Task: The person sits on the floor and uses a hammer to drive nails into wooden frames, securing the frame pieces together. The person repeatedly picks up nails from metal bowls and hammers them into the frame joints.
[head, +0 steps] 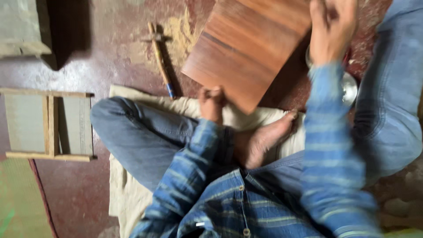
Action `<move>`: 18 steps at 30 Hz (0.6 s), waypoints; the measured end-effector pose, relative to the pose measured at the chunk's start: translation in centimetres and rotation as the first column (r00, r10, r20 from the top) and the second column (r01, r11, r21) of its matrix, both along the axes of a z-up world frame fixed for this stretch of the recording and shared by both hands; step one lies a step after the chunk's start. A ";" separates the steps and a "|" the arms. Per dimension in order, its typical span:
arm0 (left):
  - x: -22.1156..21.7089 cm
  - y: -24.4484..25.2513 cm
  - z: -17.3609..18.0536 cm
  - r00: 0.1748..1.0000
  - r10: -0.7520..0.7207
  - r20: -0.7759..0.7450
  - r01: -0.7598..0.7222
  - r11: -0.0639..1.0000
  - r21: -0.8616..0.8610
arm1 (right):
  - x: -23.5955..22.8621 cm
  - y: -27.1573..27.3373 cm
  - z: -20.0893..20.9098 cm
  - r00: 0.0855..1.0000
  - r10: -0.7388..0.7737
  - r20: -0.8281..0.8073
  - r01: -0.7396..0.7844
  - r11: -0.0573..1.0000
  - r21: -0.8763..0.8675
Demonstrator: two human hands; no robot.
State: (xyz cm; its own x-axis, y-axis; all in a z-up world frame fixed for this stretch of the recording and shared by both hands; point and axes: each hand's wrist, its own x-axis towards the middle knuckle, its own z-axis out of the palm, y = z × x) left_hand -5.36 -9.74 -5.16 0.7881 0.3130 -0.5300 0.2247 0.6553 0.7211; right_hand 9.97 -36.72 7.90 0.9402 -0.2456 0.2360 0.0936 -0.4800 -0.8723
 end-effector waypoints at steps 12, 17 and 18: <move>1.2 -1.6 4.4 0.904 -0.416 -0.093 0.371 0.874 -0.313 | -12.9 2.8 -4.7 0.682 -0.026 -0.731 0.298 0.923 0.245; -0.9 0.0 3.7 0.665 -0.694 0.277 0.740 0.664 -0.112 | -15.4 1.5 -4.5 0.762 0.124 -0.636 0.412 0.665 0.623; -0.7 0.6 3.5 0.582 -0.742 0.332 0.790 0.613 -0.015 | -15.7 0.8 -4.4 0.779 0.126 -0.614 0.406 0.645 0.647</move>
